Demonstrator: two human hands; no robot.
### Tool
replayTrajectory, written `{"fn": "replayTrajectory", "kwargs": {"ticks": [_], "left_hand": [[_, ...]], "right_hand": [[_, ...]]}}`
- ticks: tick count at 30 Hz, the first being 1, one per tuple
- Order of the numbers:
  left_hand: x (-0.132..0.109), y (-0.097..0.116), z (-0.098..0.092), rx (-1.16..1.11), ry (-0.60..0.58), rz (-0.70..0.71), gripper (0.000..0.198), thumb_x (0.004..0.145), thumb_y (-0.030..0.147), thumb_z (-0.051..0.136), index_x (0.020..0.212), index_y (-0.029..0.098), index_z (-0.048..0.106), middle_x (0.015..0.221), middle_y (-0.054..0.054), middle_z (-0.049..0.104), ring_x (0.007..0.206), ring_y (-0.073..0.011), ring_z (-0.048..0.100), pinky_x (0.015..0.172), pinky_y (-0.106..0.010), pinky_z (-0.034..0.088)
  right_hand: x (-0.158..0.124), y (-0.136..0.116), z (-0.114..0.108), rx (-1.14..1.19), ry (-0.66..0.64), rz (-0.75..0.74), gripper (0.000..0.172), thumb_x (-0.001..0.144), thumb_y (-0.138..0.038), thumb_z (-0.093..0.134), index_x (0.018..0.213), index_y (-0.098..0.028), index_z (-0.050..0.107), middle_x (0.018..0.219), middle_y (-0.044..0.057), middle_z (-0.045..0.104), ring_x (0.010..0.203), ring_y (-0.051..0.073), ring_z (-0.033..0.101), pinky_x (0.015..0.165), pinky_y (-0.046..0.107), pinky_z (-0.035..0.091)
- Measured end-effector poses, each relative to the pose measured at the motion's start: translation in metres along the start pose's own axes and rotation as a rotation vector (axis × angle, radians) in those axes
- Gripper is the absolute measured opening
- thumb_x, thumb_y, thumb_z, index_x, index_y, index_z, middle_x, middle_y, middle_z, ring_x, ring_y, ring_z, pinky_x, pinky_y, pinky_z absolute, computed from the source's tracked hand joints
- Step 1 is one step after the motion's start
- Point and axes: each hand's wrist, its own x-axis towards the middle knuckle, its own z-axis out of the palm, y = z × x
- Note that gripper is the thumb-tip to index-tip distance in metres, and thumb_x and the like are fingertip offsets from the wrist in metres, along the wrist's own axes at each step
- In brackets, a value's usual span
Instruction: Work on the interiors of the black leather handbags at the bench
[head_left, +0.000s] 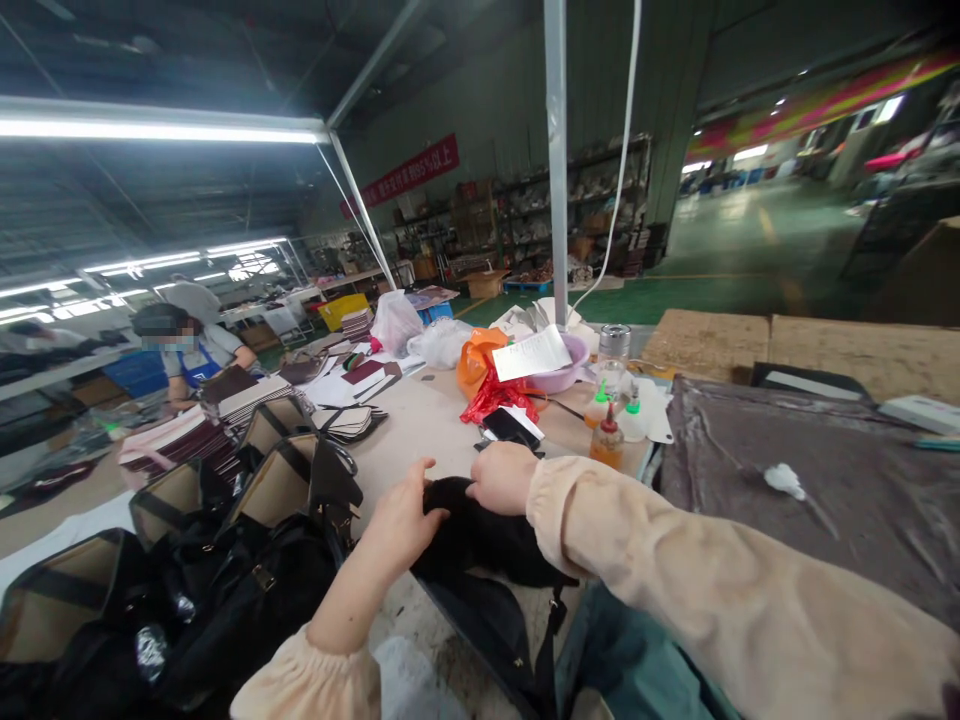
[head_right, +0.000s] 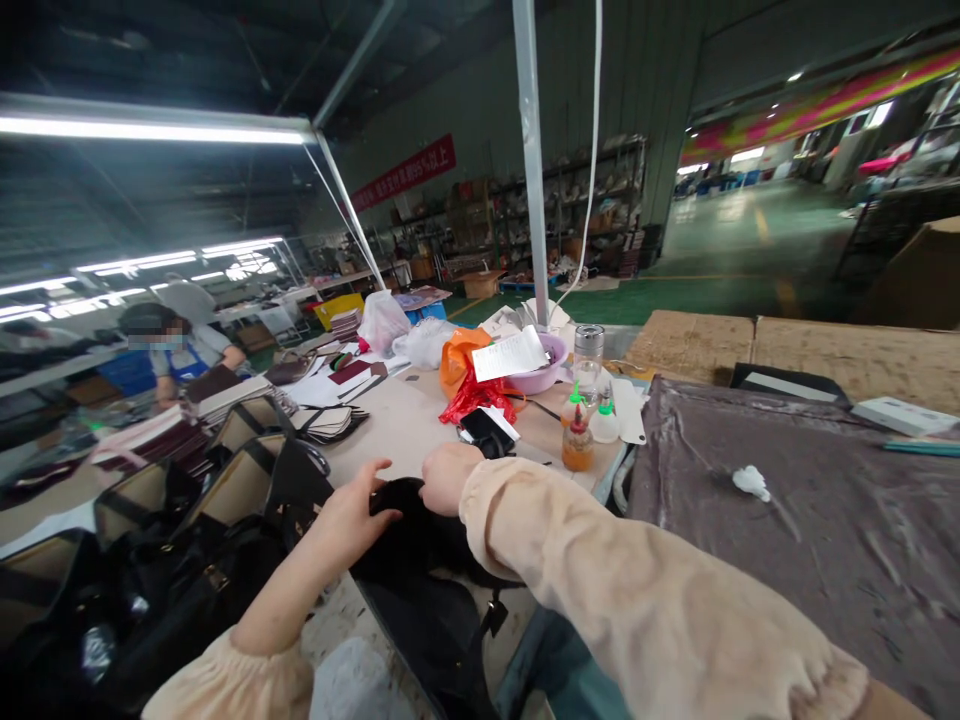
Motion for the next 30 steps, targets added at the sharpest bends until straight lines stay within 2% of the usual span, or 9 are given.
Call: {"fn": "replayTrajectory", "kwargs": {"ticks": [4,8,11,15,18,23,30], "left_hand": [[0.01,-0.002,-0.005,-0.091,-0.051,0.144,0.057,0.067,0.017,0.06,0.117,0.022,0.033,0.109,-0.005,0.059,0.089,-0.0193,0.06,0.08,-0.034,0.046],[0.01,0.009,-0.003,-0.058,0.02,0.201,0.04,0.065,0.022,0.065,0.1,0.022,0.046,0.102,-0.003,0.06,0.096,-0.0204,0.057,0.083,-0.035,0.044],[0.005,0.02,0.001,-0.017,0.071,0.238,0.022,0.068,0.025,0.064,0.087,0.022,0.053,0.097,-0.001,0.06,0.093,-0.0185,0.057,0.083,-0.032,0.043],[0.003,0.03,0.004,0.037,0.087,0.254,0.01,0.072,0.029,0.06,0.08,0.023,0.06,0.1,-0.001,0.06,0.089,-0.0167,0.057,0.082,-0.029,0.043],[0.005,0.038,0.004,0.114,0.074,0.255,0.012,0.074,0.033,0.058,0.079,0.023,0.063,0.098,-0.001,0.062,0.086,-0.017,0.058,0.079,-0.028,0.042],[0.011,0.048,0.005,0.224,0.018,0.243,0.018,0.079,0.035,0.052,0.074,0.022,0.063,0.082,-0.001,0.065,0.076,-0.0163,0.059,0.067,-0.026,0.041],[0.014,0.044,0.008,0.242,0.054,0.187,0.023,0.08,0.034,0.048,0.066,0.02,0.061,0.073,-0.001,0.064,0.068,-0.0157,0.057,0.06,-0.026,0.037]], "right_hand": [[-0.009,0.007,0.002,0.045,-0.025,-0.009,0.031,0.074,-0.038,0.049,0.08,-0.018,0.072,0.081,0.009,0.069,0.079,0.021,0.062,0.063,0.026,0.043],[-0.021,0.02,0.019,0.11,0.064,0.013,0.033,0.077,-0.038,0.044,0.074,-0.019,0.071,0.072,0.006,0.068,0.071,0.018,0.062,0.059,0.023,0.041],[-0.031,0.027,0.028,0.108,0.161,0.065,0.035,0.08,-0.038,0.041,0.073,-0.02,0.07,0.072,0.006,0.068,0.071,0.017,0.061,0.059,0.023,0.04],[-0.042,0.031,0.032,0.095,0.184,0.101,0.037,0.083,-0.038,0.038,0.075,-0.02,0.07,0.074,0.006,0.068,0.073,0.018,0.062,0.061,0.024,0.04],[-0.047,0.03,0.033,0.104,0.174,0.122,0.037,0.084,-0.038,0.038,0.077,-0.02,0.069,0.076,0.006,0.068,0.074,0.018,0.062,0.063,0.025,0.04],[-0.049,0.029,0.037,0.134,0.179,0.168,0.037,0.085,-0.039,0.037,0.078,-0.02,0.068,0.079,0.006,0.068,0.077,0.019,0.062,0.066,0.026,0.039],[-0.048,0.024,0.036,0.129,0.175,0.152,0.038,0.085,-0.04,0.036,0.077,-0.02,0.067,0.078,0.006,0.068,0.076,0.019,0.061,0.064,0.027,0.038]]}}
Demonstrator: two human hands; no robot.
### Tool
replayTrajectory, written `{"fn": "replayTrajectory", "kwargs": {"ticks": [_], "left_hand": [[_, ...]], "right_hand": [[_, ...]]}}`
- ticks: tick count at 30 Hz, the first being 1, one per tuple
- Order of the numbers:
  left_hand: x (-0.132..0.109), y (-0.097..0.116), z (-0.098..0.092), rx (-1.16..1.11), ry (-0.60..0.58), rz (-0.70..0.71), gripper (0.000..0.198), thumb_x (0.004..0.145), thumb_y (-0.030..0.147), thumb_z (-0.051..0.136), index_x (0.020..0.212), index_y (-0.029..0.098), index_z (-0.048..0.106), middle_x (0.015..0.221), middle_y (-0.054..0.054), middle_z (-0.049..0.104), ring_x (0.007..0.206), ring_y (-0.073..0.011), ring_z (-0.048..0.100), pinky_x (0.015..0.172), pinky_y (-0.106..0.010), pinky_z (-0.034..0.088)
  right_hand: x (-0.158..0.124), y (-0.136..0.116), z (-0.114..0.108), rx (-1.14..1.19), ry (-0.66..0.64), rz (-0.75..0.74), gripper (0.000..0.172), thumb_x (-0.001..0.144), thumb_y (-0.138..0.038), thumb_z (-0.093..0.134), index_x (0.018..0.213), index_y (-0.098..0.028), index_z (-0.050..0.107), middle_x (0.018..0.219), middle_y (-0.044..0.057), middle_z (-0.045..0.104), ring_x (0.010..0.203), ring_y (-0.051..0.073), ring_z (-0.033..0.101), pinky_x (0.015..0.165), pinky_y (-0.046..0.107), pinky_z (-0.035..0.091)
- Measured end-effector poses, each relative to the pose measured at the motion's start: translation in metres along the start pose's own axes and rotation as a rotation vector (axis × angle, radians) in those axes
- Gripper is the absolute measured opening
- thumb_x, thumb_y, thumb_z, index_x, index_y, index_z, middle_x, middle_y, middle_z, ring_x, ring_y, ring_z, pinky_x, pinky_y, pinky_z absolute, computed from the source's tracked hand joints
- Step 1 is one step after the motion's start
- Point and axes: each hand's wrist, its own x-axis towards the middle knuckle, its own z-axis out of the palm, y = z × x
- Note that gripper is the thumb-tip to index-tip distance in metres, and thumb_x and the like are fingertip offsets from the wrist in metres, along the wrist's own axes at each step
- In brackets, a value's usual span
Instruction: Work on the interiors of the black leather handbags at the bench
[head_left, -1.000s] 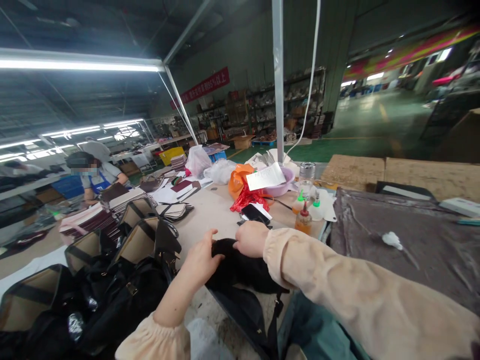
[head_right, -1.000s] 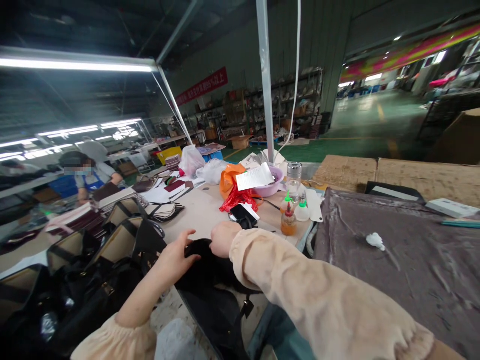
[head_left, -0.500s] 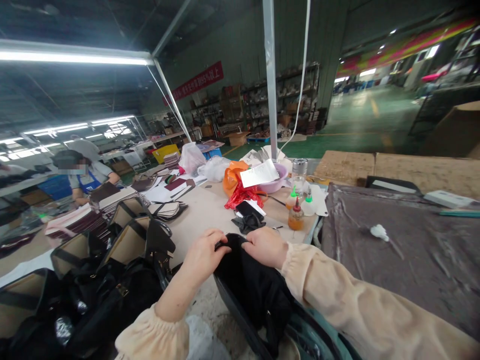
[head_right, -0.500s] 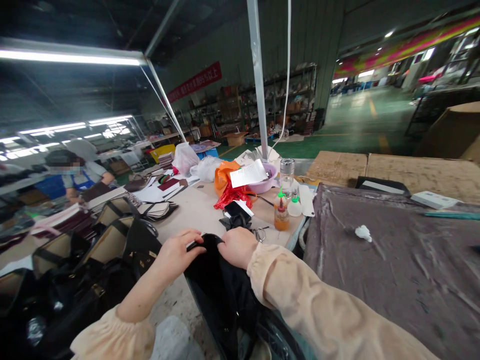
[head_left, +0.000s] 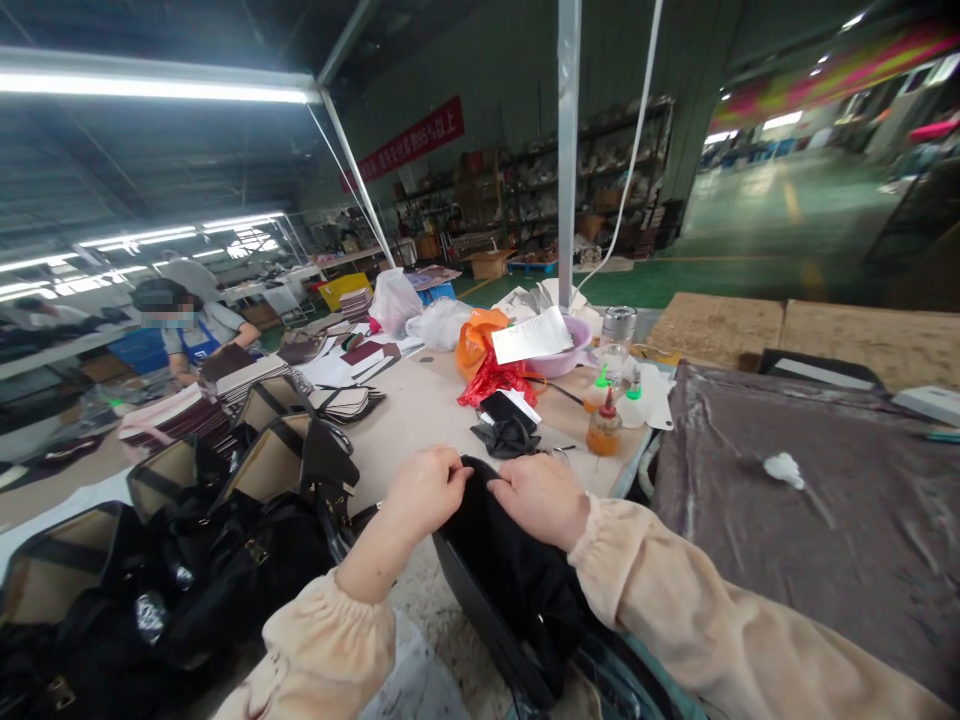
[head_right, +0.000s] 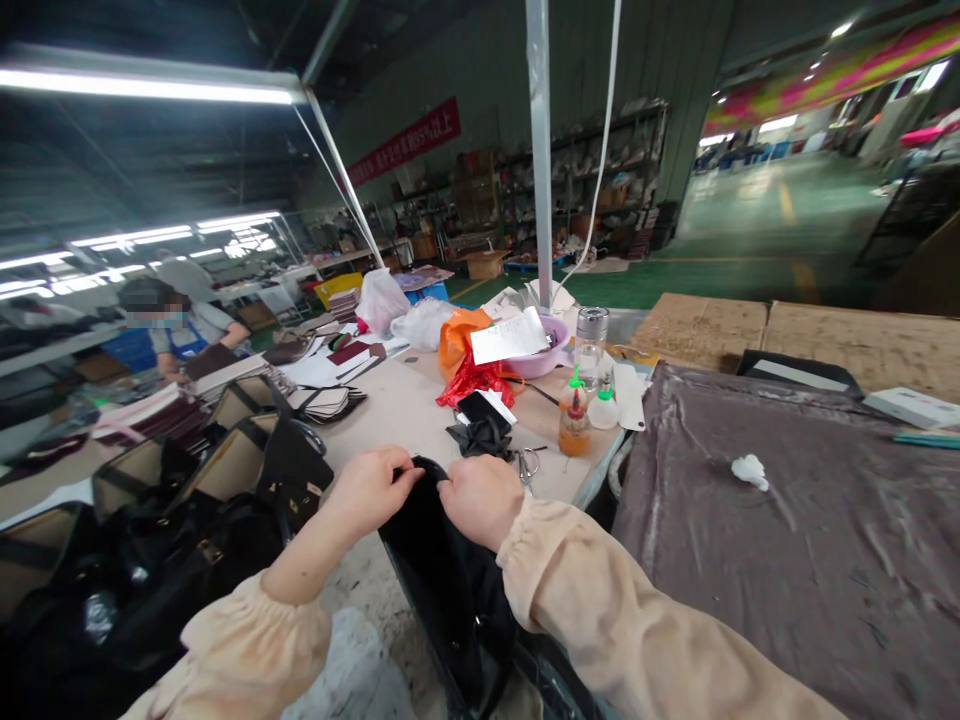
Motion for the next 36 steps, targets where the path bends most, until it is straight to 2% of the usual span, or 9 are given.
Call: {"fn": "replayTrajectory", "kwargs": {"ticks": [3,8,14,24,36], "left_hand": [[-0.002,-0.003,-0.001,-0.084,0.012,0.012,0.024,0.08,0.035,0.049,0.068,0.02,0.063,0.075,-0.002,0.064,0.07,-0.0151,0.057,0.063,-0.026,0.039],[-0.001,-0.006,-0.001,-0.298,0.01,0.112,0.014,0.077,0.029,0.055,0.076,0.022,0.067,0.087,-0.001,0.064,0.08,-0.0135,0.057,0.075,-0.025,0.042],[0.002,-0.007,0.002,-0.208,0.015,0.066,0.024,0.08,0.032,0.051,0.063,0.018,0.062,0.07,-0.001,0.062,0.069,-0.0129,0.055,0.065,-0.024,0.04],[0.003,-0.007,0.005,-0.049,0.012,-0.01,0.028,0.081,0.038,0.048,0.067,0.02,0.063,0.074,-0.002,0.065,0.069,-0.0155,0.057,0.061,-0.026,0.037],[0.003,-0.007,0.008,-0.093,-0.021,-0.099,0.027,0.079,0.041,0.049,0.071,0.02,0.065,0.078,-0.005,0.066,0.075,-0.0188,0.059,0.067,-0.029,0.041]], "right_hand": [[0.0,-0.003,0.0,-0.002,-0.003,-0.003,0.039,0.086,-0.04,0.035,0.078,-0.019,0.067,0.079,0.007,0.067,0.076,0.019,0.061,0.064,0.027,0.038],[-0.001,-0.005,0.0,0.004,-0.012,0.003,0.038,0.086,-0.04,0.036,0.077,-0.019,0.067,0.077,0.006,0.067,0.074,0.019,0.061,0.063,0.027,0.037],[-0.001,-0.006,0.001,-0.036,0.015,-0.019,0.039,0.086,-0.04,0.035,0.073,-0.019,0.066,0.075,0.006,0.067,0.072,0.019,0.061,0.062,0.027,0.036],[0.0,-0.014,0.0,-0.069,-0.01,-0.016,0.039,0.087,-0.039,0.036,0.076,-0.018,0.067,0.079,0.007,0.067,0.076,0.019,0.061,0.065,0.027,0.038],[0.002,-0.016,-0.001,-0.11,-0.03,-0.052,0.036,0.087,-0.038,0.038,0.073,-0.019,0.065,0.078,0.004,0.067,0.075,0.017,0.06,0.063,0.026,0.036]]}}
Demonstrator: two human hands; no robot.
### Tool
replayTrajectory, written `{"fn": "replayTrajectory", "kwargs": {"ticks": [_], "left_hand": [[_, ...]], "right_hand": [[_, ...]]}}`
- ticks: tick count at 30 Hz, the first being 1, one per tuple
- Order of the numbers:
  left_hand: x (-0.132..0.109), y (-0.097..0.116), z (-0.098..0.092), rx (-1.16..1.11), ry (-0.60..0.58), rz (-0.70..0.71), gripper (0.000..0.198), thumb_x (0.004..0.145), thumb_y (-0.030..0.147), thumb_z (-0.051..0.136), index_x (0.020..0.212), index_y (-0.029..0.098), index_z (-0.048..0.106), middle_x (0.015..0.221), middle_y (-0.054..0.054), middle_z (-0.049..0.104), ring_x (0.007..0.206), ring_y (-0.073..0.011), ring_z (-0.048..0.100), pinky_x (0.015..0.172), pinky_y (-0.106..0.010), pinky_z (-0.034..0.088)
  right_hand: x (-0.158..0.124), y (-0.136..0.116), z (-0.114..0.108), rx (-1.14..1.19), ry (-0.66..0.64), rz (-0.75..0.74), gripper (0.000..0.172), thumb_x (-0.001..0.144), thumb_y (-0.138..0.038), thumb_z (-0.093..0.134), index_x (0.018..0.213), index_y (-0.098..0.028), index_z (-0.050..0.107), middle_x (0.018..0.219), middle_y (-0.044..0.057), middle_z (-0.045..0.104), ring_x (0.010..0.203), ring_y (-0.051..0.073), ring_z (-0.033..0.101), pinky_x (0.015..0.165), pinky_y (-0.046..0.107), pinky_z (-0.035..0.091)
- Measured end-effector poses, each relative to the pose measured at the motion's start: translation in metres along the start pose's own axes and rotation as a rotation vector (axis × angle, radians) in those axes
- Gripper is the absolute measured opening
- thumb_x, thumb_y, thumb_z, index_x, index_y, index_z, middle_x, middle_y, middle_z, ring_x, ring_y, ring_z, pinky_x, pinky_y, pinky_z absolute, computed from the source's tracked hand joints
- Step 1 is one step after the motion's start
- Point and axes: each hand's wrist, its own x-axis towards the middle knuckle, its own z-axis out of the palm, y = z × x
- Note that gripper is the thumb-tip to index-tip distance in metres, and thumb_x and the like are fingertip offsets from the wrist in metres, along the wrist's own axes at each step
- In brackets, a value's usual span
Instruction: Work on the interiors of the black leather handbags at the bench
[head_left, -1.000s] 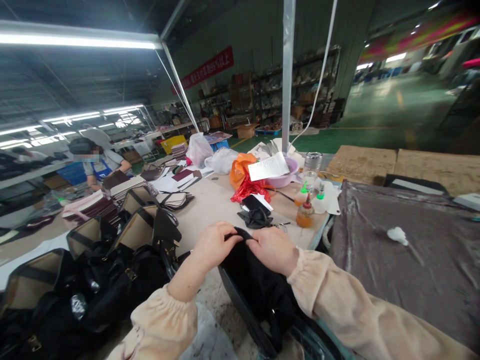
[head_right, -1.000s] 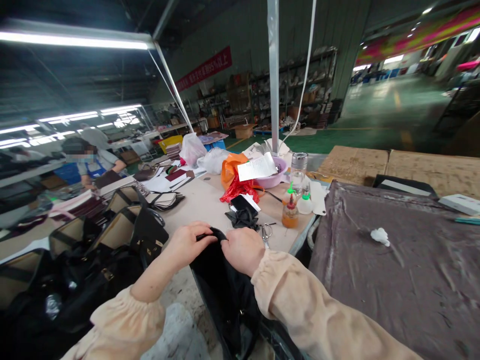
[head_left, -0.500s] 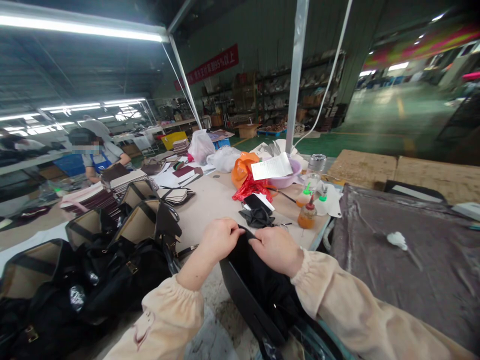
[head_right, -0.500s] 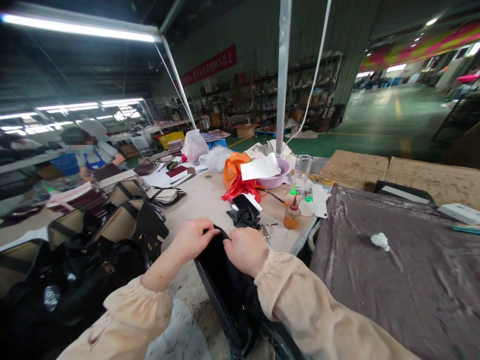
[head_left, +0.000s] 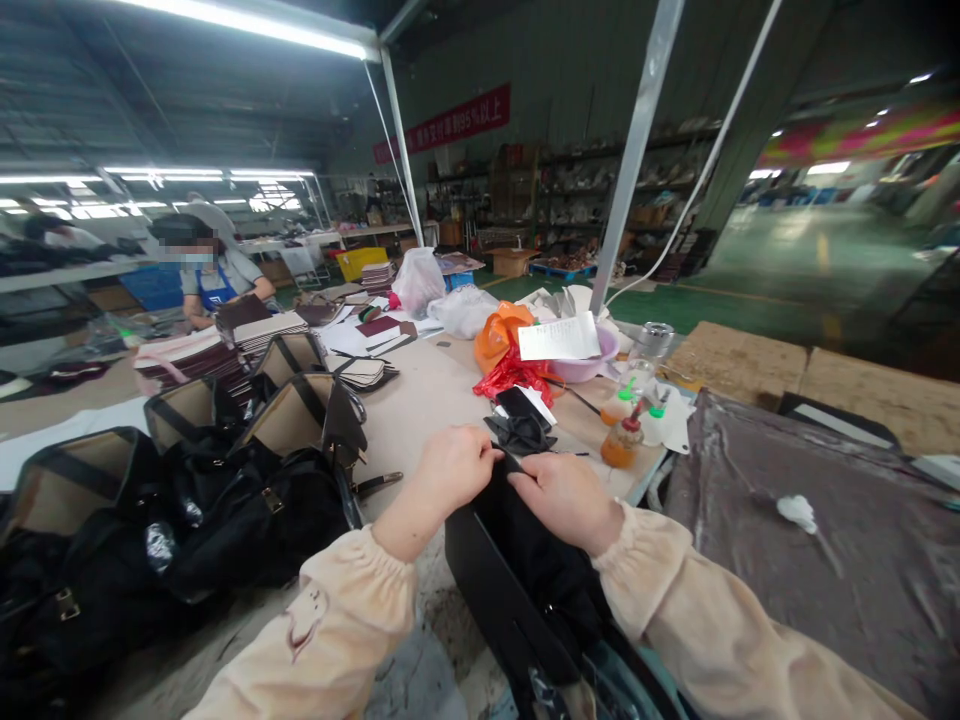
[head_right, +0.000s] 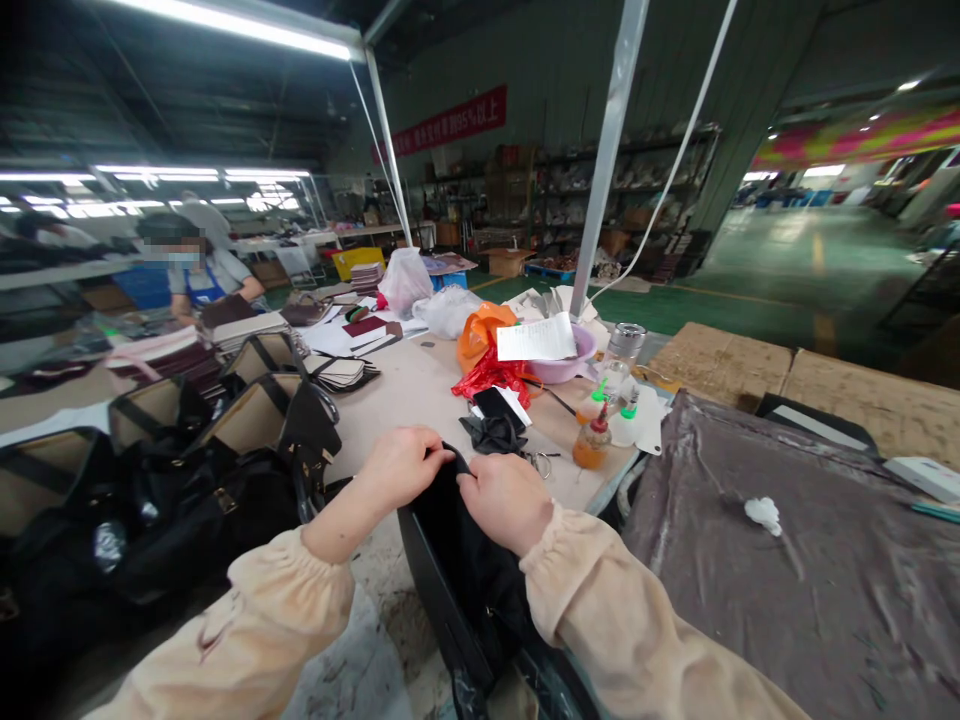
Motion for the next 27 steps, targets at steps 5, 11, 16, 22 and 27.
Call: {"fn": "replayTrajectory", "kwargs": {"ticks": [5,11,16,22,27], "left_hand": [[-0.001,-0.002,0.002,0.014,0.025,0.018,0.029,0.08,0.041,0.047,0.073,0.02,0.065,0.078,-0.006,0.066,0.074,-0.0201,0.059,0.067,-0.03,0.041],[-0.004,-0.005,0.001,0.016,0.036,-0.025,0.031,0.081,0.042,0.044,0.077,0.019,0.066,0.079,-0.008,0.066,0.075,-0.0212,0.059,0.069,-0.031,0.042],[-0.005,-0.005,-0.001,0.026,0.034,-0.042,0.028,0.08,0.038,0.046,0.076,0.019,0.065,0.078,-0.007,0.065,0.075,-0.0197,0.06,0.068,-0.03,0.043],[-0.011,-0.01,0.001,-0.066,0.09,-0.009,0.022,0.08,0.033,0.047,0.071,0.018,0.061,0.077,-0.007,0.065,0.075,-0.0199,0.059,0.07,-0.031,0.044],[-0.034,-0.015,-0.003,-0.412,0.1,0.018,0.023,0.07,0.021,0.056,0.093,0.023,0.055,0.096,0.0,0.064,0.087,-0.0168,0.059,0.078,-0.027,0.045]], "right_hand": [[0.002,0.001,-0.002,-0.036,0.011,-0.016,0.037,0.088,-0.04,0.037,0.072,-0.02,0.064,0.076,0.004,0.067,0.073,0.017,0.061,0.061,0.026,0.036],[0.01,-0.007,-0.009,-0.072,0.01,-0.032,0.035,0.088,-0.038,0.035,0.079,-0.02,0.063,0.08,0.006,0.067,0.078,0.019,0.062,0.064,0.026,0.038],[0.025,-0.012,-0.009,-0.096,-0.015,-0.056,0.035,0.087,-0.033,0.034,0.08,-0.017,0.064,0.08,0.009,0.067,0.076,0.02,0.062,0.064,0.026,0.039],[0.036,-0.013,-0.007,-0.133,-0.021,-0.096,0.036,0.085,-0.03,0.033,0.078,-0.016,0.066,0.079,0.01,0.067,0.076,0.02,0.062,0.066,0.027,0.04],[0.03,-0.013,-0.003,-0.138,0.025,-0.078,0.034,0.084,-0.029,0.034,0.078,-0.017,0.065,0.077,0.008,0.067,0.076,0.021,0.062,0.065,0.027,0.04]]}}
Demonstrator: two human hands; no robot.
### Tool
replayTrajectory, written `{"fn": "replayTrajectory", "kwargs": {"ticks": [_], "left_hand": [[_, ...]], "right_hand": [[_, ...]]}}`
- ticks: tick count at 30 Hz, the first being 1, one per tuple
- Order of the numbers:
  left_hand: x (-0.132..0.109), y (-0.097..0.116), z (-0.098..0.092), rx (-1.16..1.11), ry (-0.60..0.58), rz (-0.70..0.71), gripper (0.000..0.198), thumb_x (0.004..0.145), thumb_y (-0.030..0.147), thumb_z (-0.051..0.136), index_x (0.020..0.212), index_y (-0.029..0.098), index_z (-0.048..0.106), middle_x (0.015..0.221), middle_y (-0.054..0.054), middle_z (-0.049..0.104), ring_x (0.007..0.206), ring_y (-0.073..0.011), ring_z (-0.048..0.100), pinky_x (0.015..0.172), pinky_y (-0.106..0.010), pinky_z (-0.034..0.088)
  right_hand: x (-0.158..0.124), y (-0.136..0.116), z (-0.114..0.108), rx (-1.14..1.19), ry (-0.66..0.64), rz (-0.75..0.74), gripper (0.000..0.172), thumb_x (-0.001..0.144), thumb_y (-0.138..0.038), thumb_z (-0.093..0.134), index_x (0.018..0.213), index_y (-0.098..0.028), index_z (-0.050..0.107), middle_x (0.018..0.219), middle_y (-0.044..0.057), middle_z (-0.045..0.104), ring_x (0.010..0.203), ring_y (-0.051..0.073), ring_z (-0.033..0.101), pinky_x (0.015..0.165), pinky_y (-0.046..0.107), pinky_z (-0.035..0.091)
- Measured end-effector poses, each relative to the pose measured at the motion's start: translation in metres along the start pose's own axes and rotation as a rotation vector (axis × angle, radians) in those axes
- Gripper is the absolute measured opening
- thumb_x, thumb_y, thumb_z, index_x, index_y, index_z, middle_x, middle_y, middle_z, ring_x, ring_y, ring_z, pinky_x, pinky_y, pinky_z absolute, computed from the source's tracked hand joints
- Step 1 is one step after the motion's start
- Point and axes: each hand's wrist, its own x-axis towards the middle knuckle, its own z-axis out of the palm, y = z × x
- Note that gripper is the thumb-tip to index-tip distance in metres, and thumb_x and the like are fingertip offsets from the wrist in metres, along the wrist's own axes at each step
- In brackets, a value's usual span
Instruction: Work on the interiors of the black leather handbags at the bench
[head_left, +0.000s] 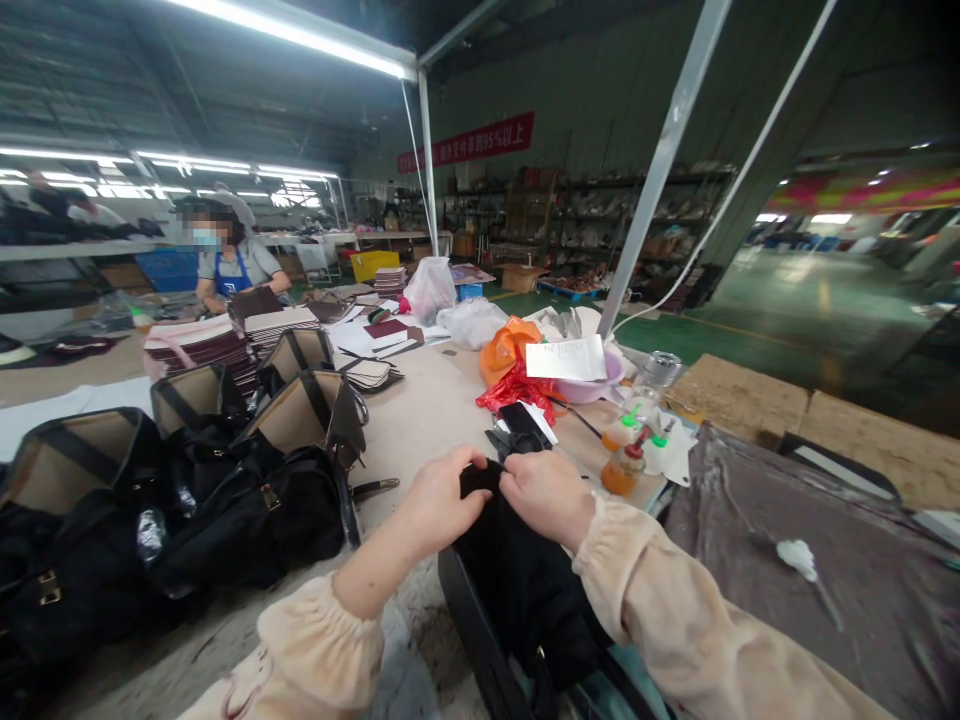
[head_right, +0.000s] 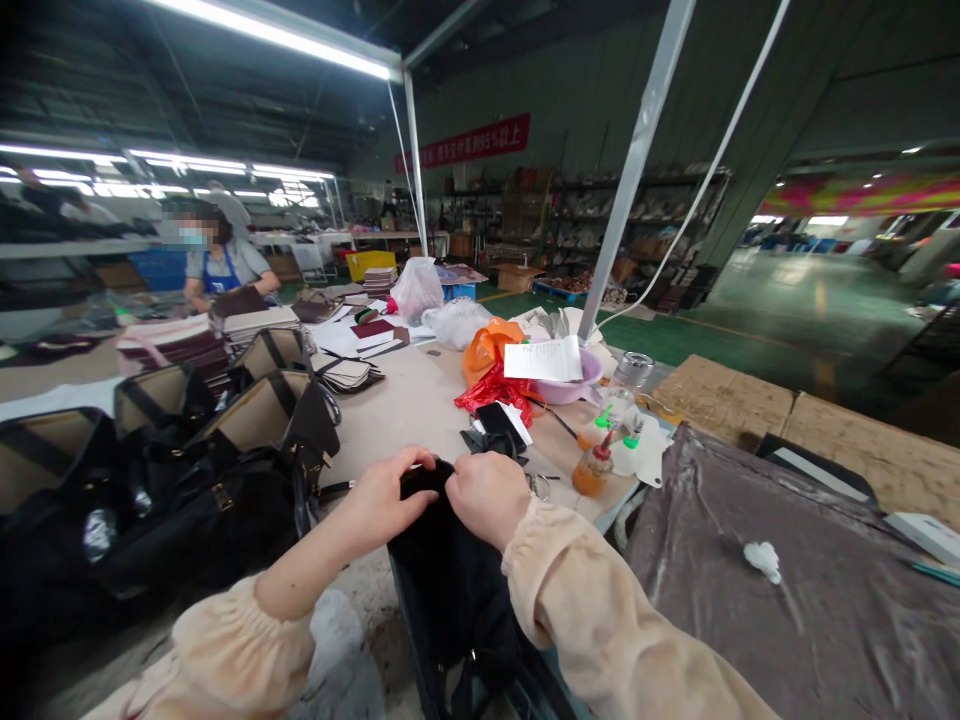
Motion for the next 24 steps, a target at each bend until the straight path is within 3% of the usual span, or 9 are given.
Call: {"fn": "replayTrajectory", "kwargs": {"ticks": [3,6,12,16,20,24], "left_hand": [[-0.014,-0.003,-0.002,-0.111,0.001,-0.065,0.05,0.067,0.016,0.056,0.115,0.024,0.044,0.112,-0.002,0.059,0.098,-0.0184,0.057,0.086,-0.03,0.044],[-0.02,-0.008,-0.004,-0.096,-0.04,-0.116,0.061,0.069,0.011,0.049,0.128,0.021,0.034,0.112,-0.006,0.06,0.1,-0.0198,0.057,0.088,-0.032,0.043],[-0.001,-0.023,-0.033,-0.092,-0.288,0.123,0.077,0.063,-0.002,0.034,0.135,0.023,0.023,0.111,-0.002,0.062,0.102,-0.0143,0.055,0.092,-0.029,0.04],[0.015,-0.025,-0.043,-0.049,-0.281,0.159,0.07,0.066,0.0,0.037,0.13,0.025,0.032,0.113,-0.001,0.061,0.106,-0.0141,0.053,0.096,-0.031,0.037],[0.019,-0.015,-0.028,0.114,-0.132,0.194,0.044,0.066,0.005,0.046,0.105,0.023,0.055,0.122,-0.004,0.054,0.111,-0.0178,0.05,0.098,-0.033,0.037],[0.021,-0.01,-0.011,0.252,-0.043,0.203,0.028,0.069,0.012,0.053,0.095,0.021,0.06,0.122,-0.006,0.052,0.109,-0.0201,0.051,0.095,-0.034,0.04]], "right_hand": [[-0.003,0.0,0.003,0.0,0.026,0.019,0.033,0.085,-0.029,0.034,0.078,-0.017,0.064,0.078,0.008,0.067,0.077,0.021,0.062,0.064,0.028,0.04],[-0.005,0.001,0.003,0.01,0.027,0.037,0.033,0.085,-0.029,0.034,0.077,-0.017,0.064,0.078,0.008,0.067,0.077,0.021,0.062,0.064,0.028,0.041],[-0.01,-0.008,-0.009,0.014,0.038,0.049,0.033,0.086,-0.028,0.032,0.078,-0.016,0.063,0.081,0.009,0.066,0.079,0.02,0.062,0.067,0.027,0.041],[-0.011,-0.012,-0.009,0.025,0.11,0.064,0.03,0.084,-0.024,0.034,0.078,-0.017,0.062,0.078,0.009,0.067,0.075,0.022,0.063,0.064,0.028,0.043],[-0.006,-0.009,-0.001,0.048,0.085,0.091,0.028,0.084,-0.023,0.036,0.079,-0.016,0.063,0.077,0.009,0.067,0.074,0.022,0.063,0.063,0.028,0.043],[-0.003,-0.003,0.003,0.064,0.065,0.082,0.03,0.085,-0.024,0.035,0.082,-0.016,0.064,0.081,0.011,0.067,0.079,0.022,0.063,0.067,0.028,0.043]]}}
